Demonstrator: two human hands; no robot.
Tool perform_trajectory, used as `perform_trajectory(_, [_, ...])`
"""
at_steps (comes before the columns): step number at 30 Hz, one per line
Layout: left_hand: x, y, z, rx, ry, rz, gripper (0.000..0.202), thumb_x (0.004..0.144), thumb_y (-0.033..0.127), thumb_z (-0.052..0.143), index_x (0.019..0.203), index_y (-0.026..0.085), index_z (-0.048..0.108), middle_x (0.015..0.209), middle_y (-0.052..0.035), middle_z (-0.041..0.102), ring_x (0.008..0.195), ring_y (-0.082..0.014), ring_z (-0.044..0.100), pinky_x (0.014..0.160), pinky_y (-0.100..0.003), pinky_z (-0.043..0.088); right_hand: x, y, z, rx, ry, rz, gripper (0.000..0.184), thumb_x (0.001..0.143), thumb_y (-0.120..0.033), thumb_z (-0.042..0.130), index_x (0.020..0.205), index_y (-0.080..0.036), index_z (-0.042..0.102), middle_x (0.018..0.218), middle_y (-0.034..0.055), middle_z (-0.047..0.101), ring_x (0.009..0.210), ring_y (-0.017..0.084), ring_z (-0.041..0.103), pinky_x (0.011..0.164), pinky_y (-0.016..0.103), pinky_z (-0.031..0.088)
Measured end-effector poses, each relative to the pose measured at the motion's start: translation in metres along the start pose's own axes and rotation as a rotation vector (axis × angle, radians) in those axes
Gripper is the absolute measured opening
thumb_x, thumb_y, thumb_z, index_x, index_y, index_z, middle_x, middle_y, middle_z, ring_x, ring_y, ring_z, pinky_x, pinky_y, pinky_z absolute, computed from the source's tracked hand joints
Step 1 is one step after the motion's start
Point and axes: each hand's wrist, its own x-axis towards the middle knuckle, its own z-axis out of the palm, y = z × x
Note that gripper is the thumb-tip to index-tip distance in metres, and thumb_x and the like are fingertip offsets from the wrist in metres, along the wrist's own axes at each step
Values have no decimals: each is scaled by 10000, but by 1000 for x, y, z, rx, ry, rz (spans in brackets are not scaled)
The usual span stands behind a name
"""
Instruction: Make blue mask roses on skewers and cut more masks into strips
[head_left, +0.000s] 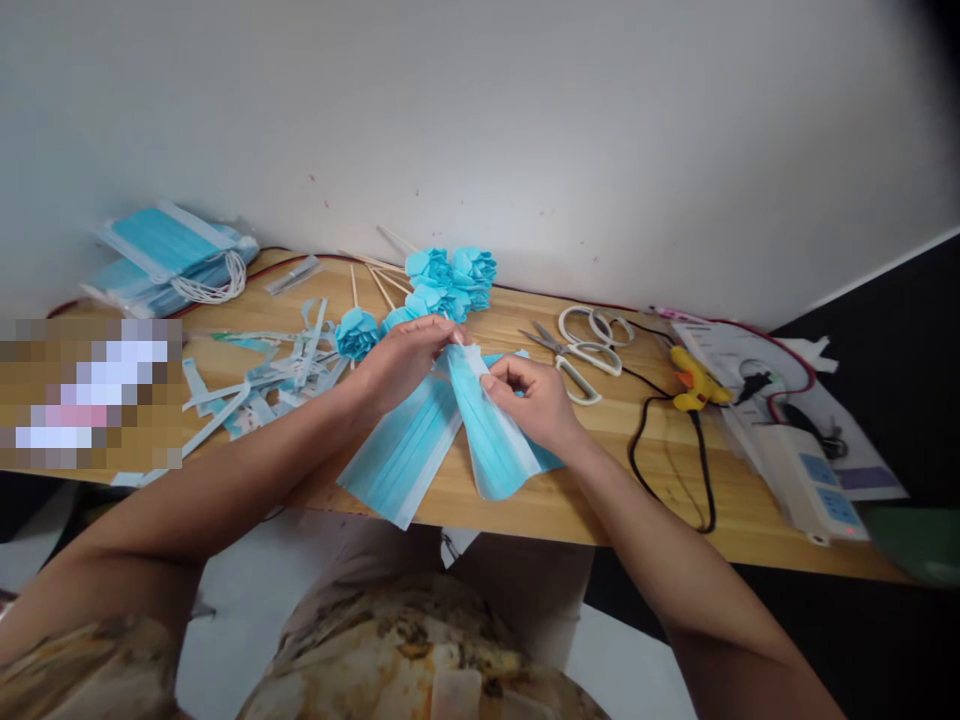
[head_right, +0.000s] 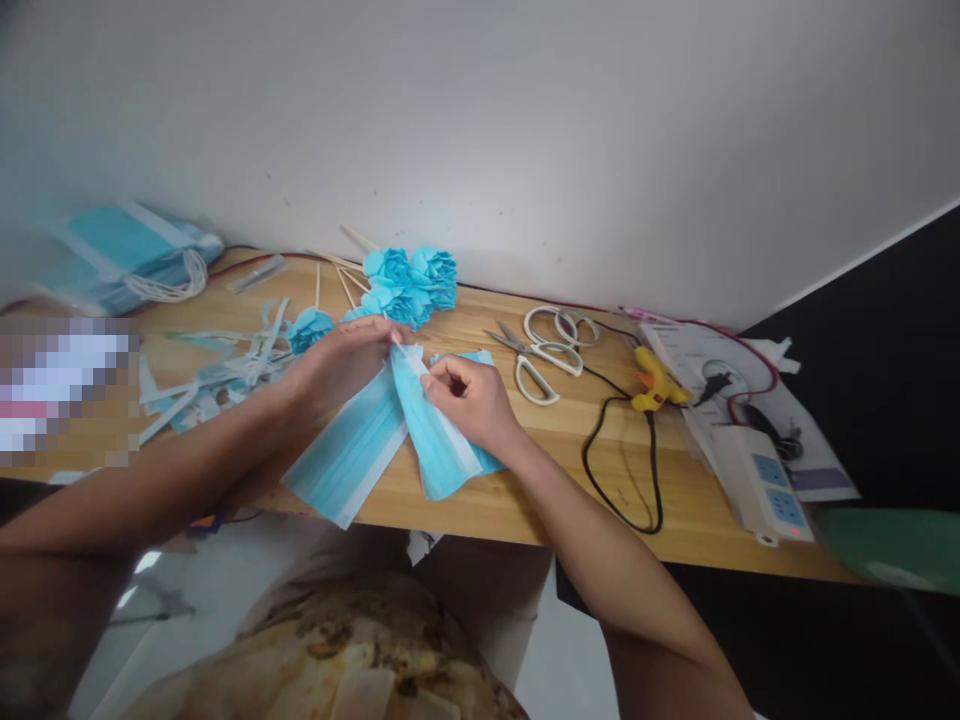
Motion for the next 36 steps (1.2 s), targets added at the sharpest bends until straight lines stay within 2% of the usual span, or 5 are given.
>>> perform_trajectory(12, [2,-14,-3,264,24,174,238,789,408,830,767,198,720,872,-5,679,877,-153,612,839,-299,459,1,6,1,-13,13,-24,234,841,-361,611,669,-205,588,605,-20,566,561,110,449,546,262,341])
perform_trajectory(19, [18,81,-39,441,210,482,242,898,326,725,789,163,583,814,2,701,801,-123,667,880,-352,557,2,12,-4,57,109,4,252,840,-409,669,706,-196,661,599,-23,539,550,109,433,519,259,313])
perform_trajectory(25, [34,149,-141,1367,451,144,210,887,245,724,775,90,635,642,17,625,851,-167,662,1093,-580,451,7,16,-19,139,243,36,254,839,-401,704,687,-206,644,573,-38,487,534,103,394,507,255,294])
perform_trajectory(29, [37,133,-177,1993,473,-292,192,888,266,650,964,115,743,1014,-127,747,1108,-335,652,992,-447,499,10,19,-25,219,314,82,259,816,-419,741,690,-213,646,579,-40,511,540,104,422,514,248,320])
perform_trajectory(36, [51,93,-188,2174,411,-406,443,900,266,498,1207,49,732,1249,-272,700,1210,-437,628,956,-455,484,16,22,-30,350,382,158,304,745,-452,799,647,-224,623,560,-50,474,514,95,383,487,249,295])
